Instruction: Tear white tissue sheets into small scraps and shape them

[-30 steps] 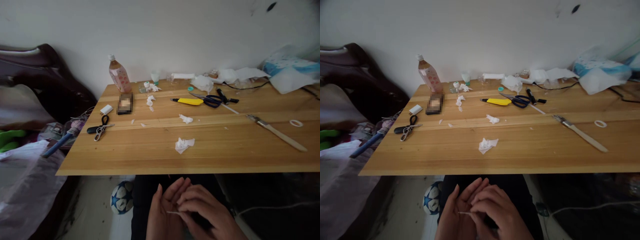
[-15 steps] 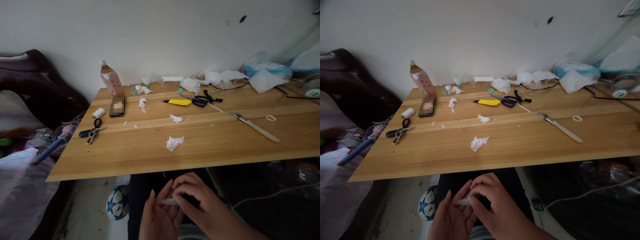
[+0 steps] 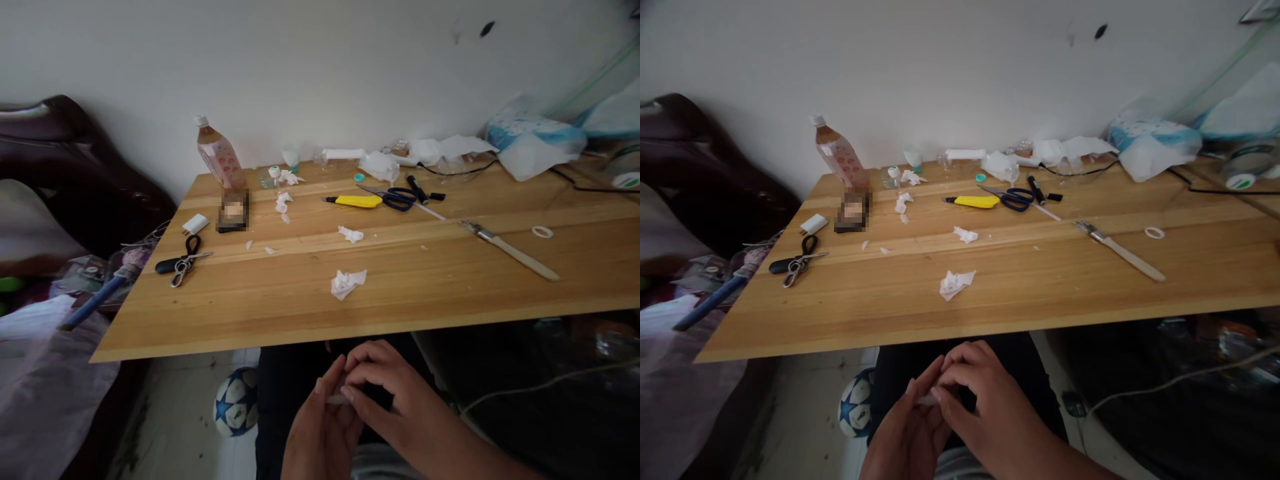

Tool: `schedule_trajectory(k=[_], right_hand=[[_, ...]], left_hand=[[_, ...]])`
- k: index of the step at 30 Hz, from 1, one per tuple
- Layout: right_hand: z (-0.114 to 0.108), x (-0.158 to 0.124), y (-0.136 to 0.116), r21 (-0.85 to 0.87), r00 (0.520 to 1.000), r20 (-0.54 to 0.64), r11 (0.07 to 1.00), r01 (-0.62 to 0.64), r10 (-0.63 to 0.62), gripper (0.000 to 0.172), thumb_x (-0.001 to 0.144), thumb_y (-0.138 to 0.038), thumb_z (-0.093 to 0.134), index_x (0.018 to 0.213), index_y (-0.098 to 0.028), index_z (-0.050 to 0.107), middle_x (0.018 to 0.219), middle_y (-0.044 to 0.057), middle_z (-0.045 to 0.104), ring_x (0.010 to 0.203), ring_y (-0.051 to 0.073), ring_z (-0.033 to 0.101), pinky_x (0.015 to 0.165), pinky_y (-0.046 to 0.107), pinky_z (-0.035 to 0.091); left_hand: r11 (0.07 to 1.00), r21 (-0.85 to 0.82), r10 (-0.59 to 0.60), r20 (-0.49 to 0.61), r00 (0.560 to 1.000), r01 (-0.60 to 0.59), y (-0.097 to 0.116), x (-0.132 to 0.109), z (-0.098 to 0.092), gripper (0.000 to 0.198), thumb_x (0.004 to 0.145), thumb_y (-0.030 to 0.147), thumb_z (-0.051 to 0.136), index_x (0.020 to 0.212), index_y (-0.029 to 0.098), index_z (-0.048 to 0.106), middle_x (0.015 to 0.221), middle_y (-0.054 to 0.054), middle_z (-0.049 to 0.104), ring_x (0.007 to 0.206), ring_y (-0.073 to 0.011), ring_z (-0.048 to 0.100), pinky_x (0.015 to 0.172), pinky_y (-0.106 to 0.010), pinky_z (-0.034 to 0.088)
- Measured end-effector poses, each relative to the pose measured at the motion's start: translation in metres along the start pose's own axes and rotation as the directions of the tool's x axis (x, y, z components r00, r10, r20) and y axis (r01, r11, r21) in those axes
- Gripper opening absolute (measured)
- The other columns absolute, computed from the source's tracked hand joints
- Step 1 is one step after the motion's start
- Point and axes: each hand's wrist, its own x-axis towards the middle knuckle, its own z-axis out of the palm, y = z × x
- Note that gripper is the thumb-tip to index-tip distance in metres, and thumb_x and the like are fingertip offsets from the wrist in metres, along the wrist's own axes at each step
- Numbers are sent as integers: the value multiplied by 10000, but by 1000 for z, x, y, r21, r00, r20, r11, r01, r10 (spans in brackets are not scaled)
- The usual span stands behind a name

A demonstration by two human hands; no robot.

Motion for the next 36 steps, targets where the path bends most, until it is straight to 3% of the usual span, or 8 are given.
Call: schedule_trajectory(k=[6, 10, 13, 17, 22, 28, 36], right_hand=[[1, 0, 3, -9, 1000, 5, 1000, -7, 7, 163, 956, -295, 582, 864, -236, 703, 1037, 35, 642, 1064, 205, 556, 925, 367, 472], [2, 1, 2, -33, 1000, 10, 999, -15, 16, 137, 935, -265, 598, 851, -235, 702, 1039, 35, 640, 1057, 204, 558, 917, 365, 476], [1, 1, 2, -39, 1000, 11, 999, -16, 16, 170, 962, -278, 567, 878, -250, 713, 1038, 32, 644, 1058, 204, 558, 923, 370, 471], [2, 1, 2, -47, 1000, 15, 999, -11, 12, 228, 1006, -329, 516, 904, -262, 708, 1037, 29, 642, 1064, 201, 554, 924, 370, 468], [6, -2, 6, -67, 1000, 4, 997, -24, 25, 102, 942, -304, 621, 878, -255, 683, 1067, 22, 628, 1056, 188, 563, 920, 345, 482], [8, 0, 6, -62, 999, -8, 998, -32, 32, 84, 900, -197, 633, 842, -240, 677, 1046, 21, 630, 1048, 183, 572, 927, 350, 477], [3, 1, 5, 37, 998, 10, 998, -59, 59, 129, 916, -283, 632, 807, -237, 685, 1046, 25, 640, 1059, 194, 583, 950, 367, 451]], left_hand=[[1000, 8, -16, -18, 1000, 16, 2, -2, 4, 383, 961, 389, 613, 1243, 152, 717, 1289, -156, 704, 1156, -233, 666, 1023, -331, 456], [1000, 22, 4, -29, 1000, -4, 0, -1, 0, 402, 933, 412, 657, 1244, 163, 716, 1286, -152, 707, 1142, -230, 676, 1002, -323, 474], [1000, 6, 15, -24, 1000, -15, -3, 0, -2, 420, 905, 433, 694, 1234, 173, 723, 1334, -154, 681, 1212, -245, 650, 1033, -330, 467], [1000, -6, 11, -48, 999, -11, -3, 0, 0, 370, 971, 408, 597, 1224, 172, 727, 1392, -138, 643, 1273, -248, 617, 1073, -351, 452], [1000, 15, 3, -84, 996, -2, -2, -2, 1, 379, 1008, 397, 527, 1221, 157, 728, 1360, -142, 666, 1218, -239, 654, 1046, -337, 471], [998, 53, 44, -84, 995, -39, -4, -3, -2, 420, 922, 423, 678, 1245, 156, 714, 1332, -166, 680, 1237, -276, 635, 1013, -349, 488], [996, 68, 72, -138, 988, -63, -2, -1, 6, 442, 867, 480, 731, 1164, 153, 751, 1295, -165, 698, 1156, -251, 673, 977, -332, 507]])
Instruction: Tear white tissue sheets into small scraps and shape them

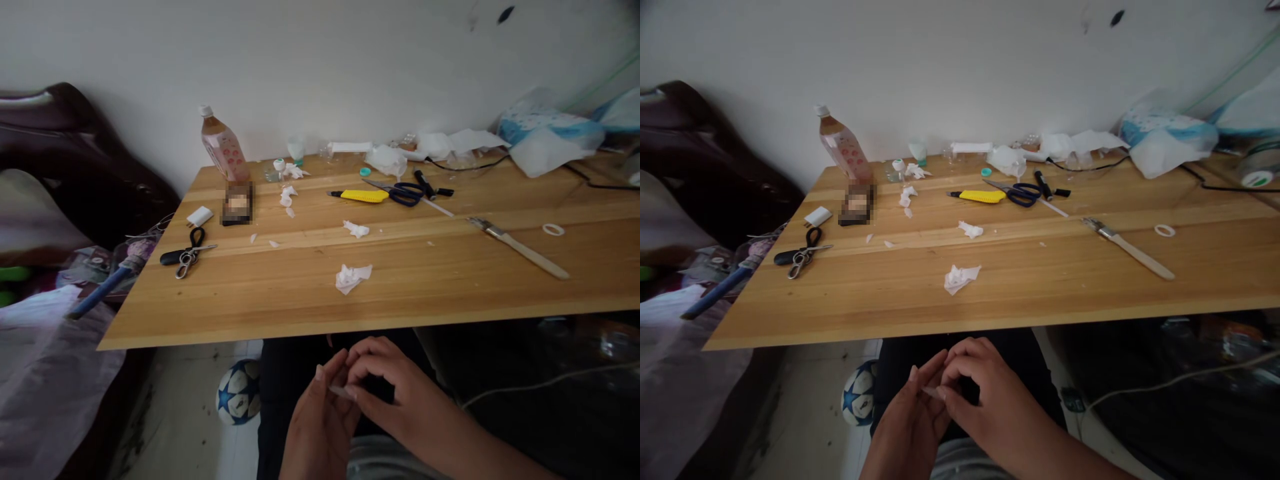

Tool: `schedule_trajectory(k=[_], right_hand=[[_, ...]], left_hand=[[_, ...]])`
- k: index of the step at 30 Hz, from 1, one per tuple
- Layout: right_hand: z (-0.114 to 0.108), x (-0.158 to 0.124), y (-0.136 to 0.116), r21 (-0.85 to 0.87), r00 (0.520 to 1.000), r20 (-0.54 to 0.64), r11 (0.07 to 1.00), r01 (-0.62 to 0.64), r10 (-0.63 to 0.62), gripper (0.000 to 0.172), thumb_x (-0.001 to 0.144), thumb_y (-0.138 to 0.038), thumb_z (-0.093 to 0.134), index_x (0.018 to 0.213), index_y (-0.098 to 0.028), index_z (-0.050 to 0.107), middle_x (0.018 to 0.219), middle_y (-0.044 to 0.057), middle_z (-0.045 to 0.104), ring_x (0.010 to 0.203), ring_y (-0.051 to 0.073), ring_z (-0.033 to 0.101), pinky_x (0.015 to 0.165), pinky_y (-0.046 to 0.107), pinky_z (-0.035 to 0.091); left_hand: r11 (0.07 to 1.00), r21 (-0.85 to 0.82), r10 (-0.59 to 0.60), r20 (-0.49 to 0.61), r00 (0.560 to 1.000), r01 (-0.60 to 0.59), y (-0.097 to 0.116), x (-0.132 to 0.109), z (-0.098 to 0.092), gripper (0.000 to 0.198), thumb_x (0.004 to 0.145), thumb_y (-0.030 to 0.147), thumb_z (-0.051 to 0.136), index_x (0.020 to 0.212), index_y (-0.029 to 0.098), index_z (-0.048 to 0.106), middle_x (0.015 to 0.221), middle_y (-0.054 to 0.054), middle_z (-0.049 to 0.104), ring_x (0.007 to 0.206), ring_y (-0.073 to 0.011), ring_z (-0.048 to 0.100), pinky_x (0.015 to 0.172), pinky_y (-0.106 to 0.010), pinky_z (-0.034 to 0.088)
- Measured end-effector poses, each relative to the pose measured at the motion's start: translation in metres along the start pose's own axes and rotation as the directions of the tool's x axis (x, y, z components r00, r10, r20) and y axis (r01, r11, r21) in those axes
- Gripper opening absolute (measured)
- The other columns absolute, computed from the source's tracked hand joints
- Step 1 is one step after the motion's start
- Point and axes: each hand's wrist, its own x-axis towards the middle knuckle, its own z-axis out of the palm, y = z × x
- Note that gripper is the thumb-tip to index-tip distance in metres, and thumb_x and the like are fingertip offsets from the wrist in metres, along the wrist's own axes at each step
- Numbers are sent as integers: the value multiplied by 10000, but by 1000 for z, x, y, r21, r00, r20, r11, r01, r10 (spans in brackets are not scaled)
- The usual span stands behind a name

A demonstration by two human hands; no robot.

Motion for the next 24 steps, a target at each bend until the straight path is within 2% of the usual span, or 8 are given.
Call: schedule_trajectory(k=[3, 7, 11, 15, 18, 22, 24], right_hand=[[-1, 2, 1, 75, 999, 1, 996, -44, 44, 142, 907, -316, 638, 809, -235, 698, 1077, 32, 635, 1074, 198, 590, 974, 369, 429], [-2, 5, 7, 169, 993, 32, 979, -118, 114, 222, 881, -409, 655, 790, -217, 720, 1074, 51, 629, 973, 201, 611, 848, 346, 451], [0, 7, 18, 283, 987, 83, 947, -154, 136, 327, 850, -519, 690, 799, -201, 748, 1068, 68, 628, 920, 201, 612, 787, 327, 465], [3, 6, 24, 401, 983, 133, 900, -171, 127, 348, 826, -542, 730, 795, -196, 742, 990, 58, 650, 926, 206, 620, 808, 322, 477], [2, 6, 23, 432, 976, 173, 881, -196, 132, 365, 843, -558, 710, 804, -196, 728, 921, 44, 666, 896, 200, 614, 819, 329, 458], [1, 5, 22, 429, 962, 174, 863, -268, 212, 461, 896, -641, 598, 880, -198, 724, 870, 31, 670, 847, 191, 589, 780, 330, 425], [2, 4, 23, 420, 971, 146, 877, -235, 190, 458, 904, -636, 593, 867, -196, 715, 873, 31, 664, 854, 191, 588, 785, 328, 427]], left_hand=[[994, 45, 104, -35, 994, -102, 1, -2, 3, 421, 774, 485, 820, 1038, 158, 785, 1155, -140, 753, 1071, -245, 702, 928, -325, 536], [963, 154, 240, -98, 966, -223, 0, -3, 1, 333, 658, 405, 918, 854, 176, 776, 880, -47, 760, 848, -163, 706, 822, -274, 563], [958, 199, 234, -122, 965, -207, -2, -3, -2, 320, 608, 365, 948, 748, 168, 738, 724, -12, 713, 695, -107, 651, 730, -227, 549], [959, 203, 228, -128, 965, -199, -2, -1, 0, 342, 573, 360, 960, 701, 158, 715, 687, -3, 692, 669, -107, 637, 699, -226, 544], [961, 204, 218, -132, 967, -189, 0, 0, 2, 360, 555, 373, 964, 672, 155, 703, 646, -1, 680, 634, -105, 624, 669, -224, 539], [962, 204, 208, -129, 970, -179, 1, 2, 3, 372, 554, 383, 961, 646, 153, 683, 621, -16, 684, 613, -113, 620, 653, -232, 534], [963, 202, 206, -131, 970, -178, 2, 3, 4, 376, 549, 382, 963, 654, 151, 685, 631, -18, 690, 622, -116, 629, 661, -237, 537]])
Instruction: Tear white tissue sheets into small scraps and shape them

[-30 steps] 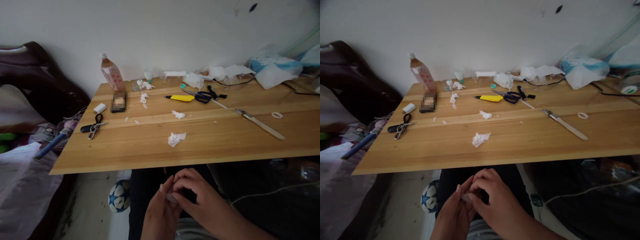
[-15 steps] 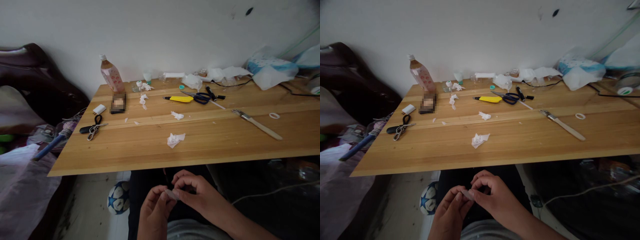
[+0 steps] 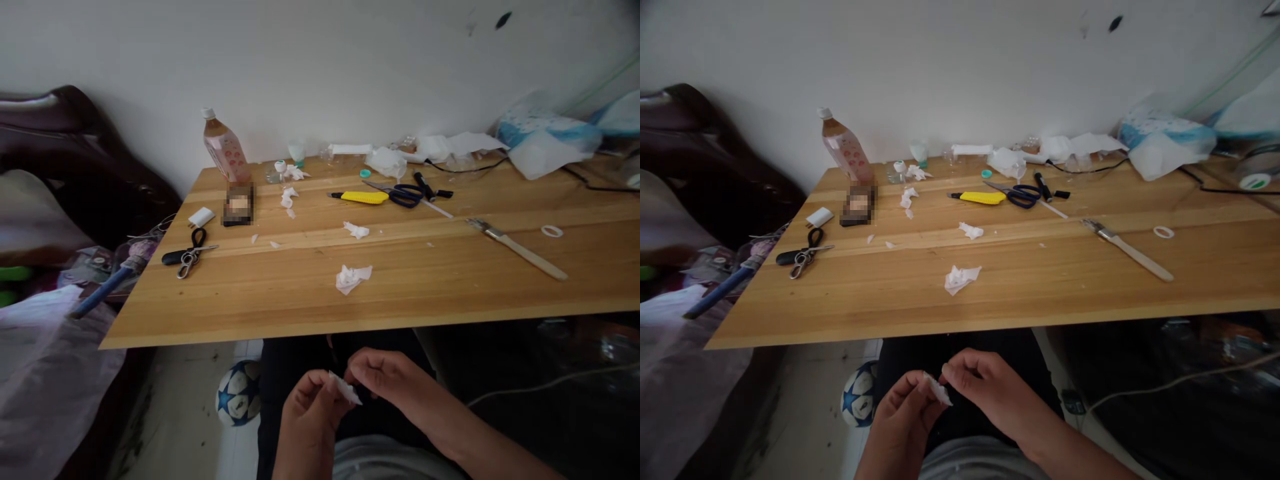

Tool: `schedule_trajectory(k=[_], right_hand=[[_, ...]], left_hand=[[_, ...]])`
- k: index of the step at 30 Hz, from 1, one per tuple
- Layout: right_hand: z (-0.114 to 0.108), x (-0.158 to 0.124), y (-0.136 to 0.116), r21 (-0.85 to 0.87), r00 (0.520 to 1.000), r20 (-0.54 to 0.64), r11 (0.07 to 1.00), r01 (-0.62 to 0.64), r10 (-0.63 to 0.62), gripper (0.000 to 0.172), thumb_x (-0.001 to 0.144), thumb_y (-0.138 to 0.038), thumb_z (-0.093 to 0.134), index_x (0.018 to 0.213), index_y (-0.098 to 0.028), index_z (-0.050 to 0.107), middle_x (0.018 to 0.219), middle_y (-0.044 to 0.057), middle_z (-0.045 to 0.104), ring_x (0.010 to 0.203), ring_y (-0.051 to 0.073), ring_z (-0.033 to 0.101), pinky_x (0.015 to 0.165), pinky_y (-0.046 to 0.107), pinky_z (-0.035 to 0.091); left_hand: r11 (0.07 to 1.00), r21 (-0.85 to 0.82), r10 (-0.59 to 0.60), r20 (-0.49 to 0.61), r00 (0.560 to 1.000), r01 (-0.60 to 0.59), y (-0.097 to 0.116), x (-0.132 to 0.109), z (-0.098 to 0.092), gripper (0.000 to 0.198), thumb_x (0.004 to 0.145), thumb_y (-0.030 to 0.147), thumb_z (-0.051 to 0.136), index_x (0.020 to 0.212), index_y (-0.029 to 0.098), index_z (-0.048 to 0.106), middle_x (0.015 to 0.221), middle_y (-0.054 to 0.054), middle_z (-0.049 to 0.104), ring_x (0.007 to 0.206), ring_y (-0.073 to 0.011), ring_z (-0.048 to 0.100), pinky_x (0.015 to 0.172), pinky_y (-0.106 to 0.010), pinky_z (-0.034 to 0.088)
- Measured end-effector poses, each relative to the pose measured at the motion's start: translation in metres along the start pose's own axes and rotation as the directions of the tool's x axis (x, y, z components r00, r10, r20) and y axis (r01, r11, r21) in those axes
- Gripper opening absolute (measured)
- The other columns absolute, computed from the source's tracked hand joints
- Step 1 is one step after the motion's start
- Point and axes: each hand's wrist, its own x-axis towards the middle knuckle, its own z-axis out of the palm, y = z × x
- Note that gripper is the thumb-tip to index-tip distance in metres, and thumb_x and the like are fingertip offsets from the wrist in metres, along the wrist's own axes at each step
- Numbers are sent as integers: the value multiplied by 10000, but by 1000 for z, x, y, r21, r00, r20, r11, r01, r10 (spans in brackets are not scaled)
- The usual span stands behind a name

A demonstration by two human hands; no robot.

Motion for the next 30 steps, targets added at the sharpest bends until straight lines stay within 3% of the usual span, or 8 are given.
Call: schedule_trajectory(k=[3, 8, 17, 24, 30], right_hand=[[3, -1, 0, -72, 996, 3, 994, 84, -84, 382, 883, -571, 663, 836, -194, 711, 900, 36, 652, 877, 194, 603, 796, 323, 443], [6, -5, -5, -206, 992, -40, 972, 109, -120, 283, 896, -470, 670, 820, -201, 712, 963, 42, 637, 888, 185, 609, 774, 315, 445], [1, 0, 6, 1, 994, -31, 995, 102, -102, 314, 840, -503, 749, 760, -199, 747, 940, 35, 615, 862, 172, 607, 772, 298, 481], [1, 1, 10, 26, 997, 6, 996, 83, -83, 300, 828, -503, 764, 837, -204, 781, 980, 44, 650, 914, 185, 633, 796, 295, 484], [-1, 1, 6, -4, 995, 17, 995, 95, -95, 386, 892, -572, 661, 886, -200, 759, 979, 58, 691, 954, 207, 645, 864, 329, 491]], left_hand=[[1000, 1, 2, -4, 1000, -2, 1, 0, 1, 360, 553, 353, 964, 661, 145, 690, 637, -13, 685, 631, -114, 634, 680, -236, 540], [1000, 7, 6, -2, 1000, -6, 0, -3, 4, 336, 586, 335, 951, 671, 143, 689, 657, -15, 684, 654, -113, 639, 711, -233, 543], [1000, 18, 15, 3, 1000, -15, -1, -4, 6, 330, 587, 345, 953, 707, 146, 718, 680, -21, 699, 652, -111, 634, 714, -234, 539], [1000, -2, 4, 27, 1000, -4, 0, 0, 0, 322, 602, 337, 944, 666, 146, 694, 661, -4, 668, 651, -102, 611, 697, -221, 533], [1000, 5, -24, 49, 999, 24, 4, 3, -4, 289, 649, 331, 919, 703, 141, 708, 711, -22, 693, 702, -118, 632, 736, -240, 542]])
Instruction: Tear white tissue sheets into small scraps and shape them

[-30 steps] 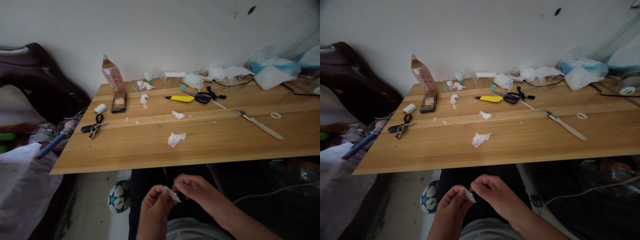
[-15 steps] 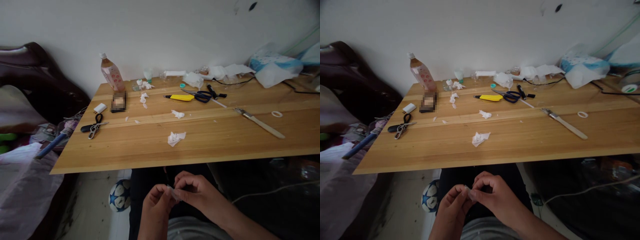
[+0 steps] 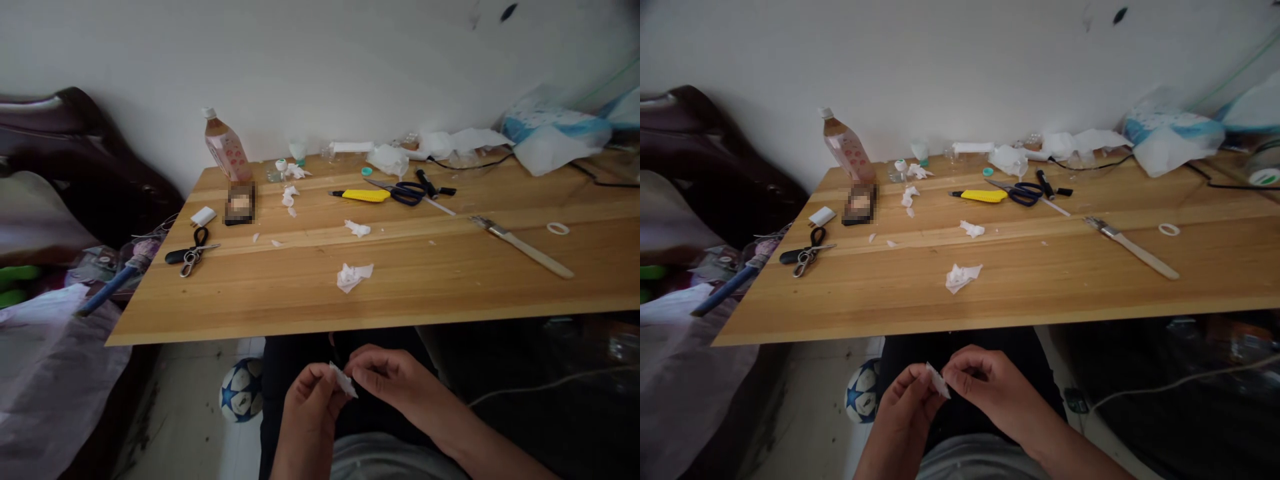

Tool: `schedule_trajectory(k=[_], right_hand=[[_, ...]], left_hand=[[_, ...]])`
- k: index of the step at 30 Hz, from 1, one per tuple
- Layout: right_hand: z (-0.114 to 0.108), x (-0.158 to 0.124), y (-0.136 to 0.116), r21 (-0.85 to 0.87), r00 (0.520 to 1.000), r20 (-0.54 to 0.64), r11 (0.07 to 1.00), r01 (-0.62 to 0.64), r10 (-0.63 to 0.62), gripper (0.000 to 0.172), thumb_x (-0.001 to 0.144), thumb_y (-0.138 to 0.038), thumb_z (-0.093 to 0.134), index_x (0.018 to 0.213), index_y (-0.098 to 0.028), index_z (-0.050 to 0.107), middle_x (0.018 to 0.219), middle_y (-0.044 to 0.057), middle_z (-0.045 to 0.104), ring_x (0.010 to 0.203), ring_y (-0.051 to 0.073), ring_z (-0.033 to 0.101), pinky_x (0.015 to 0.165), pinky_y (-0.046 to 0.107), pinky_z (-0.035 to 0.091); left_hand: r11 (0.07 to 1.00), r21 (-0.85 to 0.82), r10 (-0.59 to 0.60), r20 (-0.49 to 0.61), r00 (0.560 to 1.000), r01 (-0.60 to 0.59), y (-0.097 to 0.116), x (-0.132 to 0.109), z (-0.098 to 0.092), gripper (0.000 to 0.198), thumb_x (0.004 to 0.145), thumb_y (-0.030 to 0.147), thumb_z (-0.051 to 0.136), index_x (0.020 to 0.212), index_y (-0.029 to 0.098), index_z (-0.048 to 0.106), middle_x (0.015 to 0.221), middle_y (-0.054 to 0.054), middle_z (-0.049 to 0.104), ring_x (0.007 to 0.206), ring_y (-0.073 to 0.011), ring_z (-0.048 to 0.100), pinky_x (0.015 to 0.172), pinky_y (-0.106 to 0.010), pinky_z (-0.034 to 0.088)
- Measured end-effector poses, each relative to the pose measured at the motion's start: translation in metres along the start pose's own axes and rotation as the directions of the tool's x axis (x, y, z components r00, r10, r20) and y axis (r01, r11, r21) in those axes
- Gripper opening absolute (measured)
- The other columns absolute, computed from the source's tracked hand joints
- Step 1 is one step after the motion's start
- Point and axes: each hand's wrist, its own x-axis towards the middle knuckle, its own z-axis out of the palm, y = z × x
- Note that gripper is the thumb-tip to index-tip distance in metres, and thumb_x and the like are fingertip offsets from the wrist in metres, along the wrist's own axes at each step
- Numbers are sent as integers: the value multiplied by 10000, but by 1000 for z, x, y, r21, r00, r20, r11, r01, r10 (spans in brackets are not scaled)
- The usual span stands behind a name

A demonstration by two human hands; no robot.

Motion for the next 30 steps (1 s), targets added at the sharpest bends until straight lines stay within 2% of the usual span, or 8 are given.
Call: schedule_trajectory(k=[4, 10, 14, 20, 24, 26, 30], right_hand=[[3, -1, 0, -22, 999, -33, 1000, 4, -4, 357, 873, -549, 692, 883, -196, 749, 929, 51, 688, 899, 198, 637, 806, 311, 486], [8, 2, 5, -24, 996, -84, 999, 23, -25, 349, 861, -533, 699, 818, -187, 717, 854, 41, 674, 832, 187, 620, 757, 305, 476], [8, 4, 5, -44, 993, -112, 998, 37, -41, 321, 873, -493, 692, 777, -187, 699, 877, 40, 656, 820, 179, 610, 739, 299, 473], [5, 10, -6, 19, 991, -91, 995, 99, -97, 329, 888, -507, 689, 803, -191, 723, 841, 32, 656, 819, 179, 616, 763, 303, 470], [0, 15, -22, 101, 995, -91, 993, 55, -46, 362, 846, -557, 726, 889, -197, 727, 872, 35, 693, 852, 188, 625, 799, 305, 471], [-6, 18, -31, 113, 989, -149, 993, 39, -22, 412, 849, -611, 697, 962, -215, 720, 885, 29, 691, 849, 182, 616, 792, 295, 471], [-27, 28, -52, 20, 947, -291, 989, 148, -135, 452, 912, -659, 578, 976, -235, 718, 850, 25, 670, 818, 172, 596, 756, 282, 458]], left_hand=[[1000, 8, 14, 9, 1000, -15, -1, 0, -1, 263, 669, 316, 908, 703, 146, 710, 710, -12, 691, 720, -115, 635, 777, -247, 546], [999, 36, 40, 6, 999, -40, -3, 2, -1, 293, 642, 343, 922, 698, 150, 710, 709, -23, 704, 706, -127, 651, 752, -251, 549], [995, 52, 84, -8, 996, -83, -4, 3, 2, 278, 655, 337, 913, 750, 148, 733, 742, -37, 715, 714, -135, 660, 747, -255, 552], [986, 49, 158, 19, 987, -159, -1, 12, 12, 354, 554, 366, 966, 713, 167, 720, 663, 3, 671, 631, -109, 626, 667, -226, 530], [985, 61, 160, 64, 985, -164, 18, 21, 21, 359, 547, 344, 970, 707, 159, 708, 651, 4, 671, 614, -103, 619, 652, -212, 527], [984, 68, 156, 88, 984, -162, 35, 30, 27, 350, 555, 321, 968, 705, 149, 703, 634, -6, 674, 613, -108, 628, 656, -208, 537], [984, 63, 162, 111, 981, -169, 83, 62, 43, 281, 613, 203, 934, 777, 131, 718, 710, -20, 710, 678, -130, 690, 706, -215, 592]])
